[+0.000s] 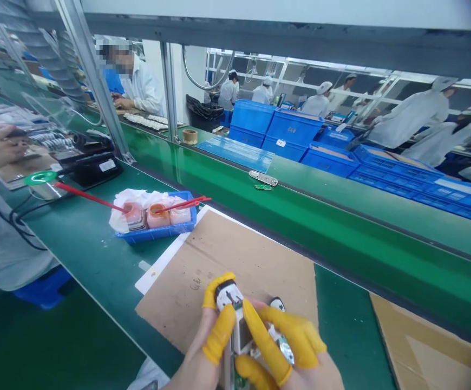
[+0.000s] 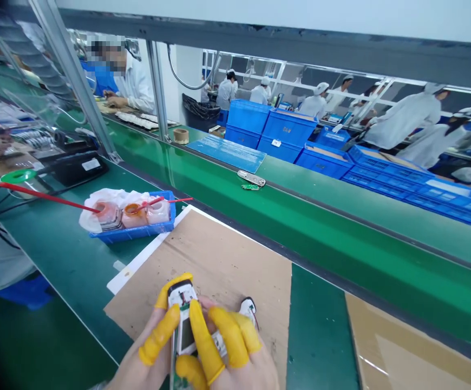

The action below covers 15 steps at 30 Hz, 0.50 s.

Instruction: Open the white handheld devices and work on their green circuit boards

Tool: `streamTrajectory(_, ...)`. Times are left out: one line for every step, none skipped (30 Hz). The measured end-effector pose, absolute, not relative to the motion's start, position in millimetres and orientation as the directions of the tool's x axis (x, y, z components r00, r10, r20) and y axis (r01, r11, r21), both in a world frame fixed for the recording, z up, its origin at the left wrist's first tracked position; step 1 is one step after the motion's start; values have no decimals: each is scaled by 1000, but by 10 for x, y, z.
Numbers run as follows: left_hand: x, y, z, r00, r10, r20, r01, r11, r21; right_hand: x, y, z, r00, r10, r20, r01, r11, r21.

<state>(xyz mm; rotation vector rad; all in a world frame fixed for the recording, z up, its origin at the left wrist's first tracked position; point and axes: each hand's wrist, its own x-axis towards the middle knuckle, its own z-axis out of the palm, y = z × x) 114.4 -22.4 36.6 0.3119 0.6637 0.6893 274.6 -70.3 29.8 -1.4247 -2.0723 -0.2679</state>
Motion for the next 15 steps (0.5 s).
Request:
streamTrajectory(1159, -203, 395, 603, 649, -463, -479, 759, 441, 2756, -649, 336, -271, 752, 600, 895, 426, -130)
streamTrajectory(1176, -176, 432, 618, 635, -463, -481, 772, 416, 2757, -599, 369, -295, 731, 615, 891, 443, -100)
streamTrajectory(1193, -149, 474, 623, 632, -462, -492, 775, 397, 2750, -555, 397, -310, 712, 630, 886, 457, -80)
streamTrajectory(1207, -123, 516, 620, 636, -460, -510, 772, 380, 2738, -518, 421, -318, 699, 640, 876, 475, -84)
streamTrajectory(1215, -101, 556, 620, 638, -456, -523, 770, 366, 2722, -489, 442, -326, 698, 638, 862, 497, -104)
streamTrajectory(1218, -84, 589, 623, 637, -453, -529, 770, 356, 2706, -467, 462, -335, 695, 636, 846, 519, -122)
streamTrajectory(1214, -73, 615, 634, 631, -448, -527, 776, 347, 2692, -452, 479, -344, 696, 631, 832, 537, -140)
streamTrajectory(1207, -66, 632, 646, 621, -443, -520, 784, 340, 2680, -442, 495, -355, 692, 628, 817, 556, -151)
streamTrajectory(1196, -61, 640, 654, 616, -440, -511, 788, 345, 2671, -434, 508, -363, 692, 624, 808, 567, -160)
streamTrajectory(1184, -59, 642, 650, 622, -437, -507, 783, 359, 2663, -428, 519, -359, 696, 622, 805, 568, -171)
streamTrajectory(1172, -56, 637, 638, 633, -437, -508, 773, 379, 2656, -421, 527, -346, 695, 630, 805, 565, -181)
streamTrajectory(1160, -53, 628, 626, 646, -437, -509, 763, 398, 2649, -412, 535, -329, 693, 641, 803, 563, -197)
streamTrajectory(1148, -49, 617, 625, 648, -435, -501, 761, 412, 2641, -400, 543, -312, 691, 652, 799, 562, -214)
streamTrajectory(1138, -44, 605, 632, 643, -432, -487, 763, 425, 2631, -385, 553, -298, 686, 664, 795, 563, -225)
streamTrajectory(1130, -38, 595, 641, 638, -426, -471, 766, 437, 2621, -367, 568, -289, 681, 673, 793, 564, -230)
